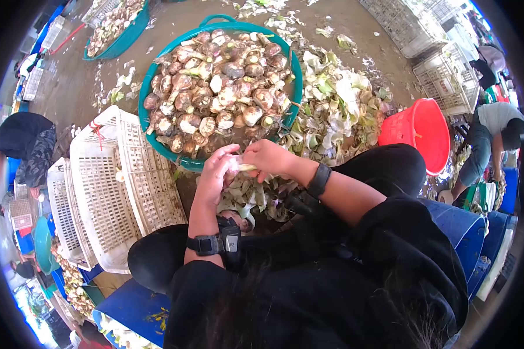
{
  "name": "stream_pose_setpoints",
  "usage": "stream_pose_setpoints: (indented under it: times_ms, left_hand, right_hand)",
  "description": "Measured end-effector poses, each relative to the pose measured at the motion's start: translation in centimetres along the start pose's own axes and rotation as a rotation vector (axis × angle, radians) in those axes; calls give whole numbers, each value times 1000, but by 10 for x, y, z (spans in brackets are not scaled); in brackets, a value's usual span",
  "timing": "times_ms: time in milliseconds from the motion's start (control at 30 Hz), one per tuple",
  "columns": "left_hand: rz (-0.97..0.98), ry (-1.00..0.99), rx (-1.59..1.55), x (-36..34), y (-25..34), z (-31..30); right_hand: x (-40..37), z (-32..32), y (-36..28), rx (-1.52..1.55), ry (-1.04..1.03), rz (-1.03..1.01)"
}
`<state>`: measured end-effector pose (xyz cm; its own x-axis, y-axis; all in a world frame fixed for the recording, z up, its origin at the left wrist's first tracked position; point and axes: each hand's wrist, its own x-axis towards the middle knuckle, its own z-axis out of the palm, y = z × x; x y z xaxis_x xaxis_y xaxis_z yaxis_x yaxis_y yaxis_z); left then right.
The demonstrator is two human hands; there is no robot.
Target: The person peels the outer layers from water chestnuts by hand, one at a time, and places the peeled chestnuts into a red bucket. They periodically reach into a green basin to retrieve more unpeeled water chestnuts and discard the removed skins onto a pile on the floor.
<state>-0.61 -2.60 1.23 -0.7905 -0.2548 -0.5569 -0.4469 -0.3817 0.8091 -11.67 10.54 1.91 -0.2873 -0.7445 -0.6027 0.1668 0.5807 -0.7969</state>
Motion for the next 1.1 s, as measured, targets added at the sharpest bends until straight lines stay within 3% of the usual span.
stream_pose_setpoints:
  times_ms: [67, 100, 200, 267, 333, 400, 467, 533, 600, 633, 667, 767, 800, 867, 900, 967, 1000, 1067, 1100]
  left_hand:
    - [155, -8, 61, 1, 1, 1]
    - [147, -15, -60, 3, 3, 0]
    - [242, -178, 215, -1, 3, 1]
    - [355, -114, 393, -7, 1, 11]
    - [578, -36, 678, -22, 10, 25]
    - [650, -6, 676, -22, 13, 27]
    - [1073, 74, 1206, -12, 8, 18]
    - [1009, 107, 1022, 0, -13, 12]
    - [797, 184, 255, 12, -28, 8]
    - [495, 279, -375, 4, -15, 24]
    - [402, 312, -494, 6, -14, 21]
    - [234, 412, -663, 7, -14, -1]
    - [197, 473, -574, 7, -13, -9]
    - [218, 553, -383, 1, -5, -9]
    - [219, 550, -382, 2, -5, -7]
    - [559, 541, 37, 3, -10, 1]
    - [555, 530, 36, 1, -10, 5]
    - [565, 375, 228, -8, -1, 15]
    - [539, 385, 170, -11, 4, 24]
  right_hand:
    - [-5, 4, 6, 293, 55, -114]
    - [-1, 12, 13, 131, 183, -442]
    - [3, 9, 28, -127, 346, -496]
    - [6, 1, 27, -93, 308, -393]
    - [13, -2, 35, 468, 65, 40]
    - [15, -1, 39, 649, -9, 20]
    - [19, 3, 40, 934, 45, -43]
    - [9, 3, 29, 994, 1, -59]
    - [3, 4, 28, 1221, -30, -217]
    - [-9, 9, 23, 1056, 32, -380]
    - [-26, 8, 19, 566, 67, -386]
    - [-29, 20, 53, -451, 38, -735]
    - [-27, 21, 67, -448, 34, -736]
    - [-23, 21, 86, -1073, 310, -418]
    - [-19, 18, 72, -771, 325, -389]
    - [-14, 15, 29, 37, 388, -413]
    - [-9, 11, 13, 99, 442, -567]
    - [-9, -7, -17, 340, 120, -613]
    - [-7, -8, -13, 340, 123, -616]
